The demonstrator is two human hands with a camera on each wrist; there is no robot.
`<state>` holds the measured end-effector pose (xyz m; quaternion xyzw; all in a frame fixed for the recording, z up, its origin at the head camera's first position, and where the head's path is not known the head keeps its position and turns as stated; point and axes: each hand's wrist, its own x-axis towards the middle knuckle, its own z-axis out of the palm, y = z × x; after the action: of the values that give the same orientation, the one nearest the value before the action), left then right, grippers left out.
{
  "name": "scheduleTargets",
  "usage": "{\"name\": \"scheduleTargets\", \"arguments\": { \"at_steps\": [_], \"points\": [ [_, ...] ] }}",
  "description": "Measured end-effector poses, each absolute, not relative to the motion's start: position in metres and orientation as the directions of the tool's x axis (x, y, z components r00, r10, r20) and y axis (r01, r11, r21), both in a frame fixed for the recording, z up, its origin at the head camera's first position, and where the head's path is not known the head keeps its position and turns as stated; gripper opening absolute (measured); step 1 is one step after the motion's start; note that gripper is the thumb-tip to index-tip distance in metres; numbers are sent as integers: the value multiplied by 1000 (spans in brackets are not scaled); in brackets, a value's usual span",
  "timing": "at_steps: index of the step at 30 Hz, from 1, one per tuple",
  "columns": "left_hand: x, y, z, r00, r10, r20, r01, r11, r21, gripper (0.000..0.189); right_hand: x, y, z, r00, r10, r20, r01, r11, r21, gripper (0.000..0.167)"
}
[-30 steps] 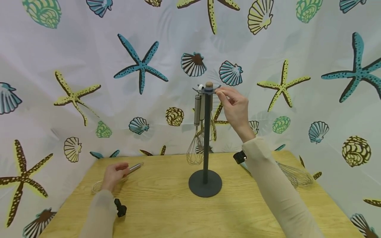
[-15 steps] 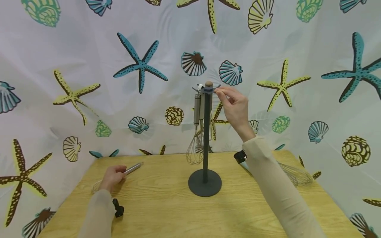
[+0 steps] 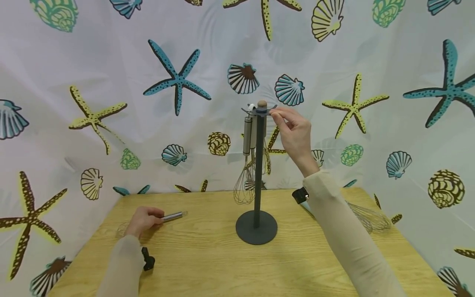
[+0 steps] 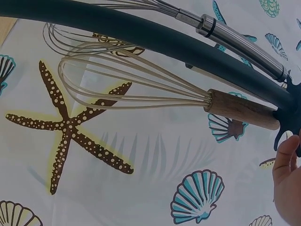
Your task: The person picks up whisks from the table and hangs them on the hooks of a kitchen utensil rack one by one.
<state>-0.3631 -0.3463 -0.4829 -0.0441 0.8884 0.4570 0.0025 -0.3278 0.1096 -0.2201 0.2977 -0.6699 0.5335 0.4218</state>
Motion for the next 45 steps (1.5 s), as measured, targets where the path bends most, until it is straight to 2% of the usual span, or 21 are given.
{"name": "scheduleTargets", "arguments": {
  "at_steps": [14, 24, 29, 32, 39, 45],
  "points": [
    [-368, -349, -487, -996, -56, -72, -92, 619, 780, 38, -328, 111, -220, -463, 55, 885, -849, 259, -460, 18],
    [-364, -342, -485, -999, -26, -41, -48, 681, 731, 37, -328, 113, -220, -455, 50, 889, -854, 258, -452, 18],
    [-367, -342, -487, -1000, -7, -25, -23, 714, 700, 35, -348, 118, -229, -459, 48, 887, -855, 248, -456, 19],
    [-367, -342, -484, -1000, 21, -1, 15, 729, 684, 35, -360, 119, -234, -457, 44, 889, -859, 238, -453, 20],
    [-362, -329, -466, -993, 59, 99, 109, 761, 640, 33, -362, 120, -235, -464, 46, 885, -854, 241, -460, 22],
    [-364, -314, -455, -988, 67, 139, 143, 741, 656, 33, -361, 121, -235, -457, 49, 888, -858, 237, -455, 21]
  ]
}}
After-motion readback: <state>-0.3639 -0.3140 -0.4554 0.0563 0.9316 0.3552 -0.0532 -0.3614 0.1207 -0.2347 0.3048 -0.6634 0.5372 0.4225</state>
